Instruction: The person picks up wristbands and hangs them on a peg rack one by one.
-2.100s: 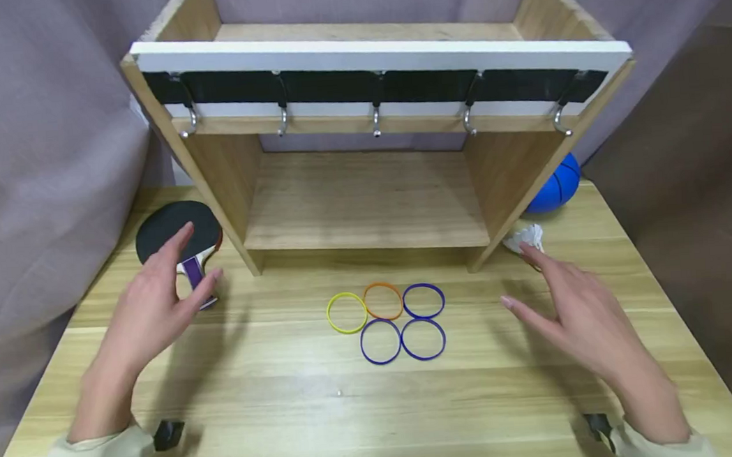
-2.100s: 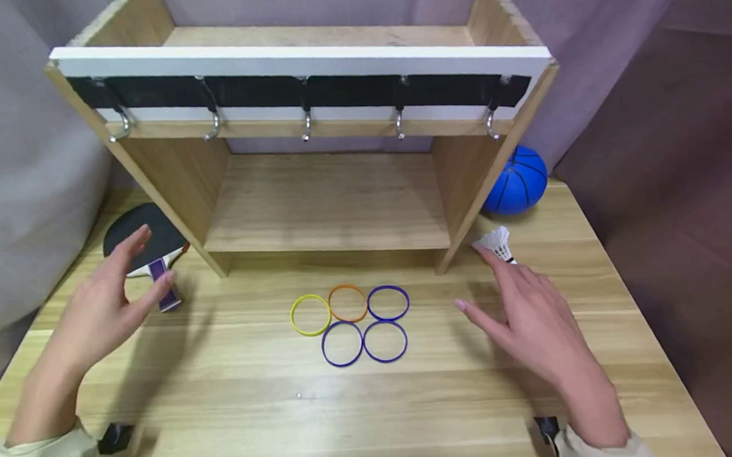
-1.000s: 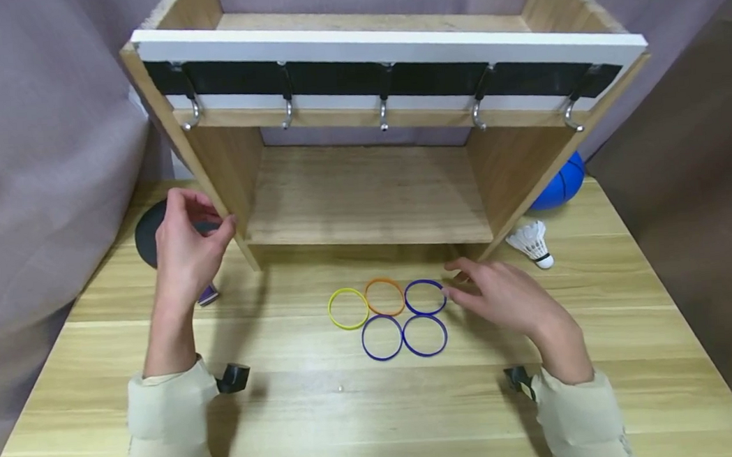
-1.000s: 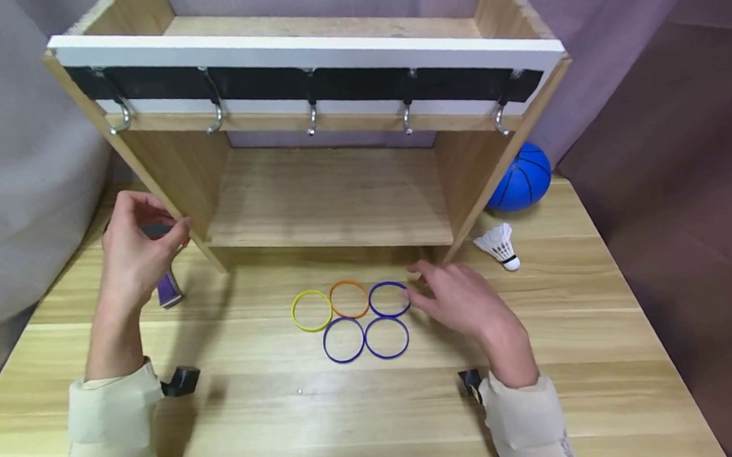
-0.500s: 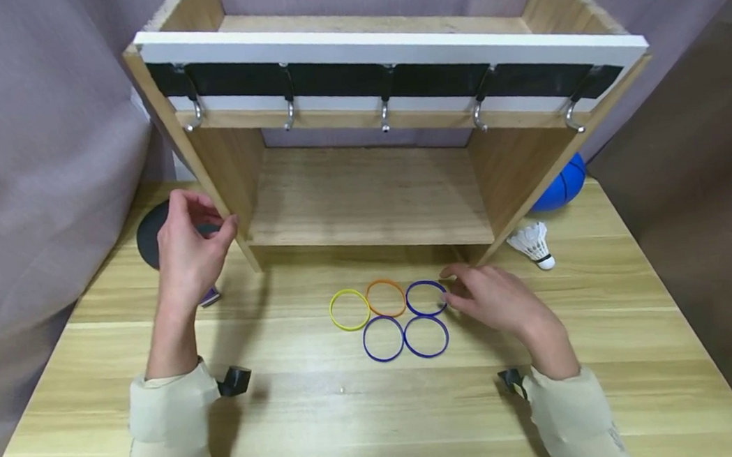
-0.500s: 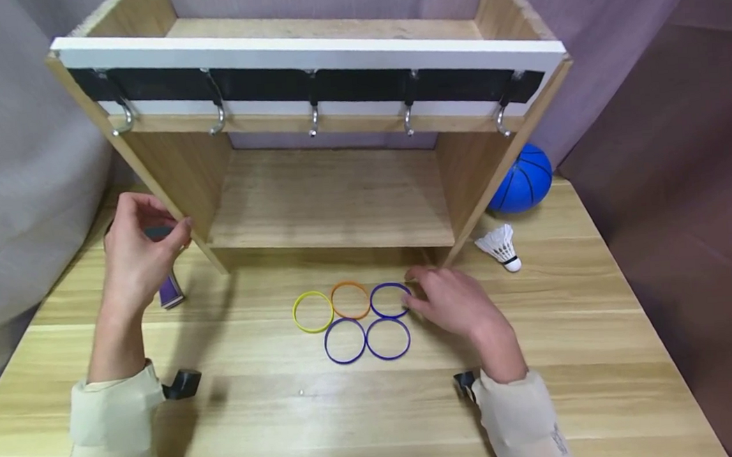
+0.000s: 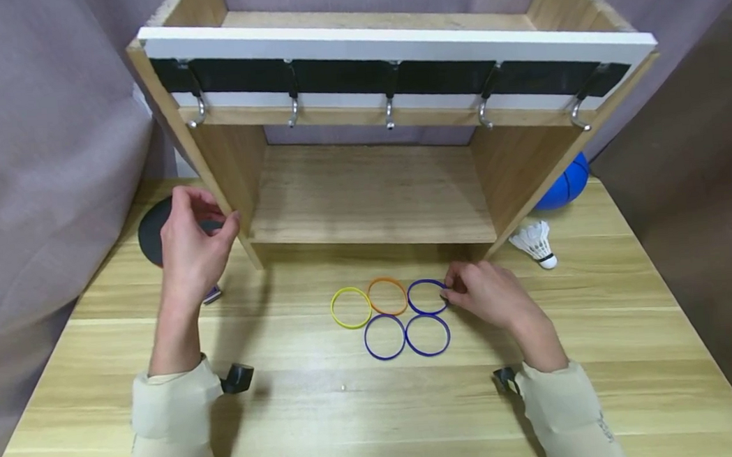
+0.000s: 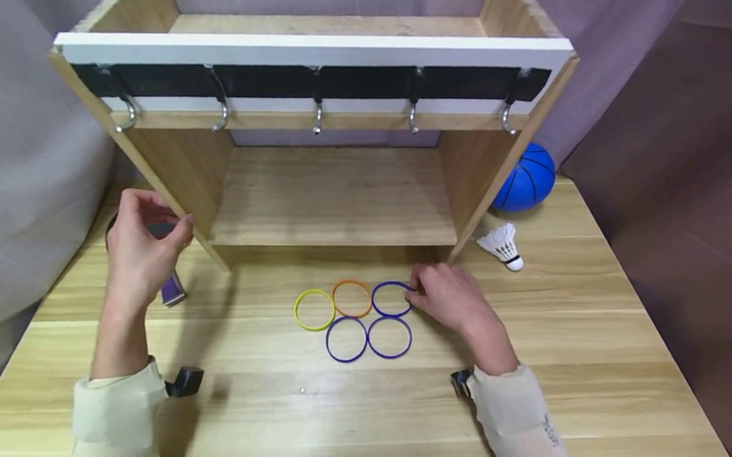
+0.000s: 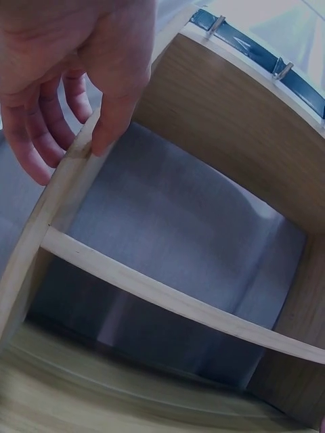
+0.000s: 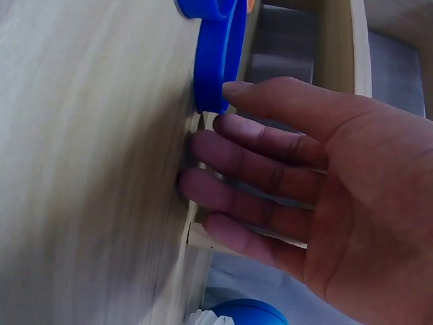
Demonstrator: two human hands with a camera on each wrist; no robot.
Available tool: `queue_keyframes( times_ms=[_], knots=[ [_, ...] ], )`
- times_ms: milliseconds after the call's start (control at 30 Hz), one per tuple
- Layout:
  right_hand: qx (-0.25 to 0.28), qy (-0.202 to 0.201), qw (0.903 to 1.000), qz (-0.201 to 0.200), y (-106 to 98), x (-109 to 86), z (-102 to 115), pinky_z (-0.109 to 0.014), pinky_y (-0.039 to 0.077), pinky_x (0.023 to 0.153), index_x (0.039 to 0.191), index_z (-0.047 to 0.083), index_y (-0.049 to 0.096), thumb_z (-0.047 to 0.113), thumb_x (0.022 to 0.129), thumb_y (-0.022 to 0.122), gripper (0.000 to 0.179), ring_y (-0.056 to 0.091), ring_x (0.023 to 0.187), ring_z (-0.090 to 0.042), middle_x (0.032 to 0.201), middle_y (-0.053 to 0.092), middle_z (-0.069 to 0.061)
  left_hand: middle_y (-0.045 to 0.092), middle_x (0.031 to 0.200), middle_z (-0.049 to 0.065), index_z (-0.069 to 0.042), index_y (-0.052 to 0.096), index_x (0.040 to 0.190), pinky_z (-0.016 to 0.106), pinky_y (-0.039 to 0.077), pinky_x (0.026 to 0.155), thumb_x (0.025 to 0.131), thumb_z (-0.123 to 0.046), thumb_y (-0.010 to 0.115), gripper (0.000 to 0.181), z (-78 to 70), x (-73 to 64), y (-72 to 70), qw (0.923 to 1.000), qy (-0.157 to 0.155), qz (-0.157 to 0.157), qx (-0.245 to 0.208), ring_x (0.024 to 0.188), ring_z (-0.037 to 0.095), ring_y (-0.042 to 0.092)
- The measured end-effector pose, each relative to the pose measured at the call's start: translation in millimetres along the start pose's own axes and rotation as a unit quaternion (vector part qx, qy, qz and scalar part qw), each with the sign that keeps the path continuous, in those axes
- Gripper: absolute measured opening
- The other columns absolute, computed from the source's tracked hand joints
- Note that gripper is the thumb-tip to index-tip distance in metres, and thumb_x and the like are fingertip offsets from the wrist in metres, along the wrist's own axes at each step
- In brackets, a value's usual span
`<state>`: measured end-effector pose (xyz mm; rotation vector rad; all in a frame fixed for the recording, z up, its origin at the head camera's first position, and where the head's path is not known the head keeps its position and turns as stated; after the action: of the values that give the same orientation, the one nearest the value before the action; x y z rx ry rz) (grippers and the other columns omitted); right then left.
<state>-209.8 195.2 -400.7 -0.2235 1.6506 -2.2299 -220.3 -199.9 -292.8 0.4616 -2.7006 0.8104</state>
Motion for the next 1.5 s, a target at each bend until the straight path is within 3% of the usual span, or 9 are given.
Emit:
queue_keyframes(
  times_ms=[500,767,1033,1367,1500],
  knots=[
    [0.004,0.007,1.0,0.0,0.6,0.9,-1.6,-0.032,0.045,0.054,0.086,0.014,0.066,0.018,0.087,0.073,0.007,0.052,0.061,-0.012,0.07,0.058,0.007,0.061,0.101,0.009,0.001,0.048,0.114,0.012,0.049,0.068,0.087,-0.008,0.07,0.037,0.2,0.5,0.8,1.0,0.0,-0.001,0.001,0.093,0.017,0.063],
    [0.006,-0.008,0.9988,-0.048,-17.5,-3.2,3.6,-0.033,0.05,0.055,0.088,0.011,0.069,0.012,0.085,0.073,0.005,0.059,0.064,-0.012,0.074,0.064,0.004,0.061,0.101,0.01,0.002,0.048,0.114,0.012,0.049,0.068,0.087,-0.008,0.069,0.036,-1.3,0.8,1.2,1.0,0.006,0.0,0.005,0.093,0.019,0.063],
    [-0.001,-0.048,0.9921,-0.116,-37.9,-7.3,17.6,-0.029,0.05,0.048,0.088,0.01,0.069,0.013,0.084,0.075,0.007,0.064,0.061,-0.014,0.076,0.07,-0.003,0.06,0.101,0.01,0.001,0.047,0.114,0.012,0.049,0.068,0.087,-0.007,0.069,0.036,-1.8,0.2,0.7,0.9999,0.012,-0.001,0.004,0.092,0.019,0.062],
    [0.013,-0.082,0.9884,-0.127,-44.8,-11.1,31.0,-0.024,0.045,0.046,0.084,0.011,0.07,0.008,0.082,0.075,0.006,0.06,0.057,-0.006,0.079,0.072,-0.002,0.06,0.101,0.011,0.002,0.047,0.114,0.011,0.048,0.067,0.087,-0.006,0.069,0.035,-3.0,-0.1,0.6,0.9998,0.018,-0.002,0.006,0.091,0.02,0.063],
    [0.024,-0.089,0.9855,-0.142,-49.0,-12.6,33.6,-0.028,0.053,0.053,0.083,0.012,0.07,0.009,0.081,0.077,0.008,0.065,0.065,-0.011,0.08,0.072,-0.001,0.06,0.101,0.011,0.002,0.047,0.114,0.011,0.048,0.067,0.087,-0.005,0.069,0.035,-3.6,-0.1,0.2,0.9998,0.021,-0.003,0.006,0.092,0.021,0.063]
  ],
)
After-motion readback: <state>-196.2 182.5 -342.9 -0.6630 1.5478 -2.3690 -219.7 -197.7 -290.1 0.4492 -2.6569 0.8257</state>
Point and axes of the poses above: each hand's wrist, its own x-axis towards the middle knuckle, its own y-axis out of the palm, z = x × y, the point moved 9 cm from there along x, towards the middle knuckle
